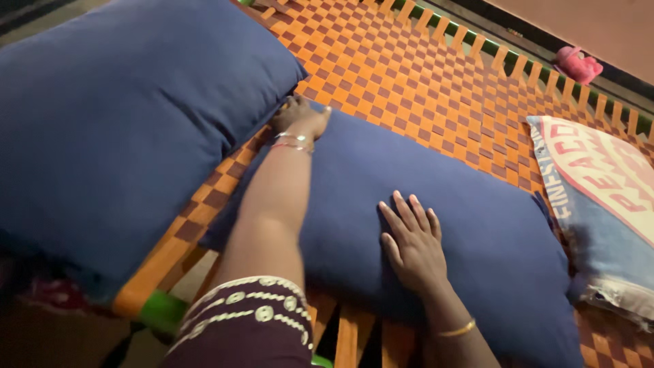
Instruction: The person repeatedly adjusts and smooths a blue pillow on a woven cot, pressing and patting its surface and edges. The person also repositions the pillow and handles a second pillow nearby.
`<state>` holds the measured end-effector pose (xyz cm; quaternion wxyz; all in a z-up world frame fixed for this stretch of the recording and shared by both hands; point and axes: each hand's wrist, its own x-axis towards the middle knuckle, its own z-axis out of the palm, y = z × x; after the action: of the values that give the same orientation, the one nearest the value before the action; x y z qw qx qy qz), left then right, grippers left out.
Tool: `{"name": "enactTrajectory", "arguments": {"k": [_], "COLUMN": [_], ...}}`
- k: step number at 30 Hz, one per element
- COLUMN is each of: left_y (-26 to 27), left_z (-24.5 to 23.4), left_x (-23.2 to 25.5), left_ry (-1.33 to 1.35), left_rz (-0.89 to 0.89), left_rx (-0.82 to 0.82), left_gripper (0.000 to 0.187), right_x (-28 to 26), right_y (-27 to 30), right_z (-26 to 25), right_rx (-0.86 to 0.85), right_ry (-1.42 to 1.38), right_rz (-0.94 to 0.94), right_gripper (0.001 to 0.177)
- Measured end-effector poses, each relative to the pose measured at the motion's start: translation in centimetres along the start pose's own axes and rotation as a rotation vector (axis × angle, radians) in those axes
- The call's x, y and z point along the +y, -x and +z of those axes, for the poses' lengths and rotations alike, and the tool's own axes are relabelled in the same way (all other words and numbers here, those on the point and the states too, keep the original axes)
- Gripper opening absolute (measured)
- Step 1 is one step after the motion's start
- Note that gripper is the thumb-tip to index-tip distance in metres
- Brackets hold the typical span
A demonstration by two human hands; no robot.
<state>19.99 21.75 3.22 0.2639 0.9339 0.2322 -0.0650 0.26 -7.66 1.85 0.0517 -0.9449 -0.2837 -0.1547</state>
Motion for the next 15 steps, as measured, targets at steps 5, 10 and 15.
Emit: {"name": "enactTrajectory", "arguments": {"k": [5, 10, 15], "left_y": [4.6, 12.0, 12.5], "left_z": [0.3, -0.3, -1.0], "left_x": [-6.0, -9.6, -11.1], "left_ry": [0.012, 0.04, 0.237], "left_rz": [0.011, -0.045, 0.117], "left_rx": [0.094, 0.086, 0.217], "left_gripper": [0.087, 0.091, 0.088], "right_x": [0.4, 0.8, 1.0], "right_y": [-0.3, -0.4, -0.4], "right_z": [0.9, 1.4, 1.4], "right_rx": [0.034, 0.057, 0.107], "right_ry": [-0.009, -0.013, -0.012], "right_rz": [-0.005, -0.008, -0.023], "right_gripper": [0.056, 0.056, 0.056]}}
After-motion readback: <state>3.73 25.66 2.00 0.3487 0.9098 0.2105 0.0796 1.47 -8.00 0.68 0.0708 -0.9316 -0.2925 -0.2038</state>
